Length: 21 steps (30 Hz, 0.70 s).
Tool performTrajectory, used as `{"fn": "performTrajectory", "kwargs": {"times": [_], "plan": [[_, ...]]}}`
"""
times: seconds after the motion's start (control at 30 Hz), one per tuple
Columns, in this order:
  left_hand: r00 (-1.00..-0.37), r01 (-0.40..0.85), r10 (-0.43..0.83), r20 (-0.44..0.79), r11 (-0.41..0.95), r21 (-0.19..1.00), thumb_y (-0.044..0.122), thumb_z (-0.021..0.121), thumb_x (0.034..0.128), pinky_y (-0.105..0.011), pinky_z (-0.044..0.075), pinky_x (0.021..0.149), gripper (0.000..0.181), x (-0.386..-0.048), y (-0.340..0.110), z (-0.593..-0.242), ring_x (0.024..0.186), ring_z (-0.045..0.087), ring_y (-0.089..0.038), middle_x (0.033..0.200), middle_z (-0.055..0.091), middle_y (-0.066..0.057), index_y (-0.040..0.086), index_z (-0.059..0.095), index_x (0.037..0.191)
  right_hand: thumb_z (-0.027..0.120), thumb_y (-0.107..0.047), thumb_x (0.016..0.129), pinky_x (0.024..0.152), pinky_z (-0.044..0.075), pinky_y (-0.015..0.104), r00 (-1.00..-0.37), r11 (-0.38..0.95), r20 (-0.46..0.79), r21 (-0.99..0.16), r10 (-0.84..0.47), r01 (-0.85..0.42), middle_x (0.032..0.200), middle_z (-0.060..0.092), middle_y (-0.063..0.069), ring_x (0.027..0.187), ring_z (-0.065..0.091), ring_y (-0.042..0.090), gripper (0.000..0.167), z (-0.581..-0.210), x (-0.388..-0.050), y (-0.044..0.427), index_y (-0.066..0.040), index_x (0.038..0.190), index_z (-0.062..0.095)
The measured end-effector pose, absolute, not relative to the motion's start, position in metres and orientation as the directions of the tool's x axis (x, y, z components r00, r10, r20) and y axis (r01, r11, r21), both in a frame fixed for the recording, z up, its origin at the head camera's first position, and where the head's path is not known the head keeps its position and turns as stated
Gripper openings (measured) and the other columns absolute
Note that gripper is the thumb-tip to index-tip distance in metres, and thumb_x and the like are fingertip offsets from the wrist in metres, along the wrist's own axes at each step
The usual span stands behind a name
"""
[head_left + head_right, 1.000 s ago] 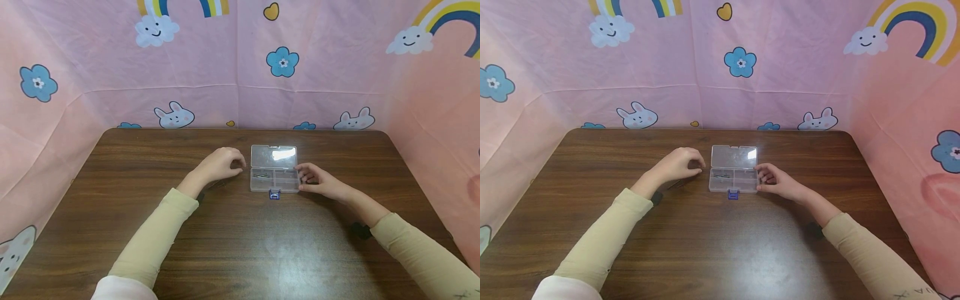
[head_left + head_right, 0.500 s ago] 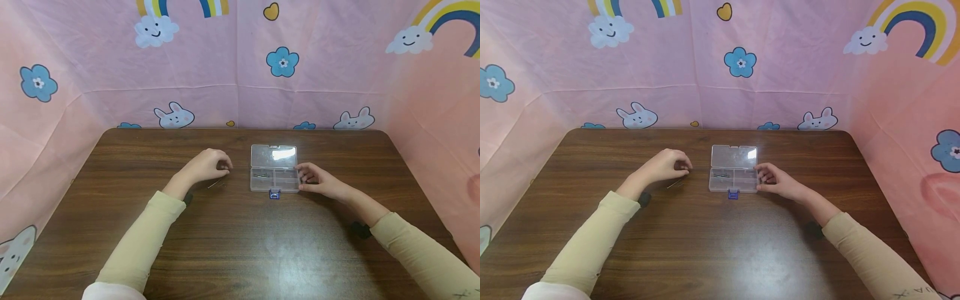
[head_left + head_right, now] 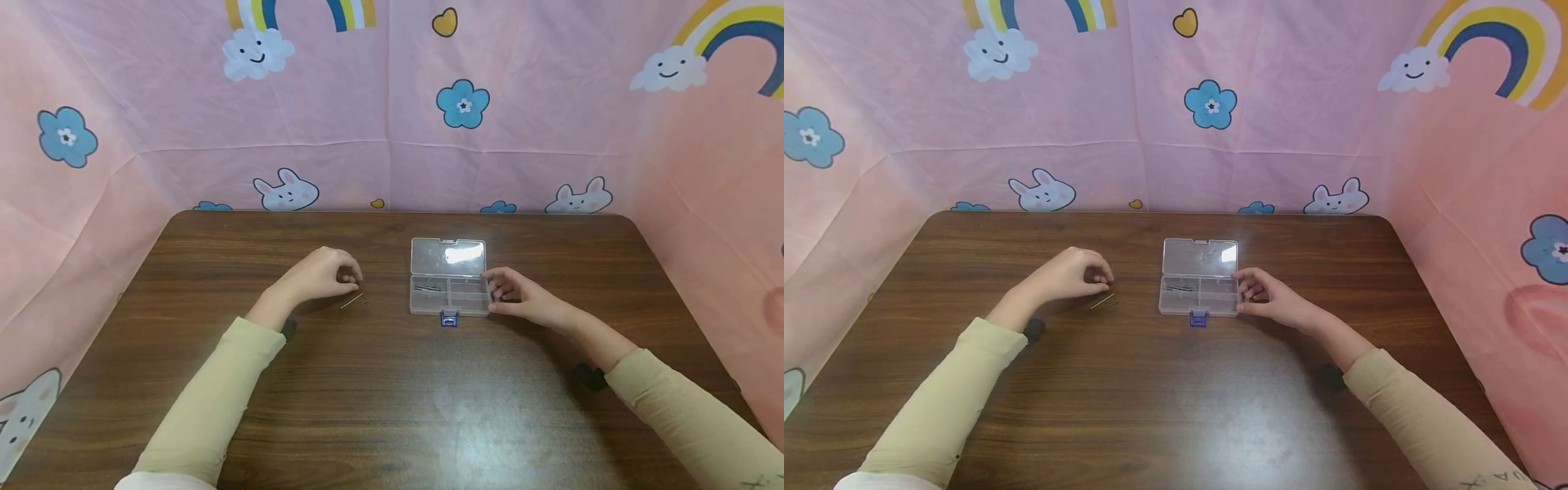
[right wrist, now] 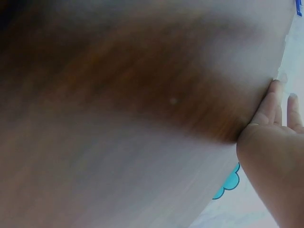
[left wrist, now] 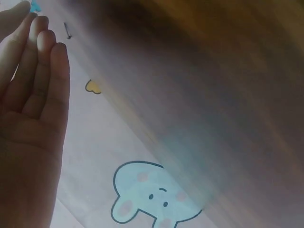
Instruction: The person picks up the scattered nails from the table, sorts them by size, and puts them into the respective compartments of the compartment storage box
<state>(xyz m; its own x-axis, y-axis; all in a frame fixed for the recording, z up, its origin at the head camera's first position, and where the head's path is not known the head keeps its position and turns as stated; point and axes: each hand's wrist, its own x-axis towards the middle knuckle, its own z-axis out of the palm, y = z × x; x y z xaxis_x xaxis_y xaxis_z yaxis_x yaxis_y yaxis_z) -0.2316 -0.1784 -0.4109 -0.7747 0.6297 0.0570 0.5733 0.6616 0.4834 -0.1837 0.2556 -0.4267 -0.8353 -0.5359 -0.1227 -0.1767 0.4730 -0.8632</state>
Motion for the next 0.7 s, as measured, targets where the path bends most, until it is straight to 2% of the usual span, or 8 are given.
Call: {"fn": "performTrajectory", "kwargs": {"times": [0.7], "plan": [[-0.773, 0.531, 0.631, -0.066, 0.701, 0.476, 0.016, 0.087, 0.0877, -0.028, 0.053, 0.071, 0.012, -0.219, -0.185, -0.413, 0.072, 0.059, -0.008, 0.077, 0.067, 0.007, 0.017, 0.075, 0.084, 0.069, -0.005, 0.102, 0.101, 0.049, 0.022, -0.837, 0.477, -0.120, -0.860, -0.533, -0.180, 0.131, 0.056, 0.021, 0.116, 0.055, 0.028, 0.056, -0.428, -0.184, 0.256, 0.001, 0.151, 0.044]]}}
